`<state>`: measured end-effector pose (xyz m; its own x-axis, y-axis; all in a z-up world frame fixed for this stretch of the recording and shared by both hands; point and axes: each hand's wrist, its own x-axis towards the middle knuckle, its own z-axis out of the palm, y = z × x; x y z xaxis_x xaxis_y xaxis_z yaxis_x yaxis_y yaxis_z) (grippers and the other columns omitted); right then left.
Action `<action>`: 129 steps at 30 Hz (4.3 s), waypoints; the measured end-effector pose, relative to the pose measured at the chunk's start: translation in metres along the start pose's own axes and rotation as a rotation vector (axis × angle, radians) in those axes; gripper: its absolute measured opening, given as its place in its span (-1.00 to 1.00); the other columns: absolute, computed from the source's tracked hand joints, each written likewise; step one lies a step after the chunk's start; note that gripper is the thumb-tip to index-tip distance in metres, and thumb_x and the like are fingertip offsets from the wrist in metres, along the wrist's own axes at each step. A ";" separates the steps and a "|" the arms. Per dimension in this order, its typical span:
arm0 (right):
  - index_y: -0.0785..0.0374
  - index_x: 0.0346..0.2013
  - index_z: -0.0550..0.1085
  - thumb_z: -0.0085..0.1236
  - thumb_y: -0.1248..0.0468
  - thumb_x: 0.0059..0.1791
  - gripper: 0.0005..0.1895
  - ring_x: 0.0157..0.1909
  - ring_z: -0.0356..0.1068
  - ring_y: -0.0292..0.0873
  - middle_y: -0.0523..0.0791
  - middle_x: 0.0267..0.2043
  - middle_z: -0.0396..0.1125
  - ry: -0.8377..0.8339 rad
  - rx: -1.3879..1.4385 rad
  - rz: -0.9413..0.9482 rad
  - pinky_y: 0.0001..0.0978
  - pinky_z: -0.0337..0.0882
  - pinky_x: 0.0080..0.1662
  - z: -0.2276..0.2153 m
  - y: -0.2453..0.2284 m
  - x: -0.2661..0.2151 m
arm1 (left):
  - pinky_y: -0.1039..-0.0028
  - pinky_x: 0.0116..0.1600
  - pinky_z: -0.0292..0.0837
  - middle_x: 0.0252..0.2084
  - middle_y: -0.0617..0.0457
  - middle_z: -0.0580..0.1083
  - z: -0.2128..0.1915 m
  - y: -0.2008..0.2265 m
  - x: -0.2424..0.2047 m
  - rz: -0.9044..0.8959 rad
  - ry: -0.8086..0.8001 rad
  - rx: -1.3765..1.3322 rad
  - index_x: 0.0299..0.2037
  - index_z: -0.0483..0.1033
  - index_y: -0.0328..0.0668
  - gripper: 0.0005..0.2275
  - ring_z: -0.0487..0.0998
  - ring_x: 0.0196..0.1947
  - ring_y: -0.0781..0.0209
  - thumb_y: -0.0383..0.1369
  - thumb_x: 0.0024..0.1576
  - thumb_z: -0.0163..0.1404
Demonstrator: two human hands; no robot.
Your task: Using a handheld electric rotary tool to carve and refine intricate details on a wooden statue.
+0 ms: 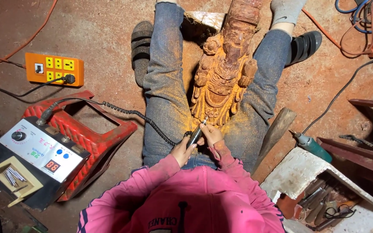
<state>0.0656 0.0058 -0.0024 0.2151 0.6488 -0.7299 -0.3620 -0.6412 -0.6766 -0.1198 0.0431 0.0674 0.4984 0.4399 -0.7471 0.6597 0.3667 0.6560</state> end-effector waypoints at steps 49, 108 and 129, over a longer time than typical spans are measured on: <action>0.41 -0.41 0.47 0.14 0.06 0.10 -0.58 -0.60 0.52 -0.03 0.21 -0.54 0.45 -0.084 0.030 0.034 -0.25 0.58 -0.50 0.010 -0.012 -0.022 | 0.34 -0.41 0.58 -0.53 0.02 0.53 -0.011 -0.008 -0.017 -0.044 -0.054 0.121 0.16 0.28 -0.02 -0.63 0.60 -0.65 0.12 -0.02 0.31 -0.26; 0.48 -0.09 0.49 0.13 0.07 0.09 -0.56 -0.47 0.56 0.01 0.18 -0.14 0.51 -0.097 0.333 0.149 -0.20 0.65 -0.41 0.020 -0.003 0.010 | 0.09 0.11 0.49 -0.10 -0.05 0.58 -0.085 0.043 0.015 -0.215 -0.097 0.780 0.14 0.23 0.30 -0.62 0.63 -0.02 -0.15 0.16 0.24 -0.31; 0.48 -0.16 0.48 0.13 0.09 0.09 -0.59 -0.41 0.58 0.02 0.21 -0.18 0.51 -0.152 0.339 0.218 -0.21 0.64 -0.39 0.021 -0.014 0.008 | 0.01 0.07 0.49 -0.15 -0.16 0.58 -0.077 0.017 0.017 -0.153 -0.096 0.786 0.14 0.21 0.21 -0.58 0.64 -0.06 -0.24 0.16 0.24 -0.35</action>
<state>0.0534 0.0284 0.0032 -0.0266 0.5823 -0.8125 -0.6670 -0.6158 -0.4195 -0.1436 0.1203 0.0743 0.3931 0.3456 -0.8521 0.9095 -0.2825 0.3050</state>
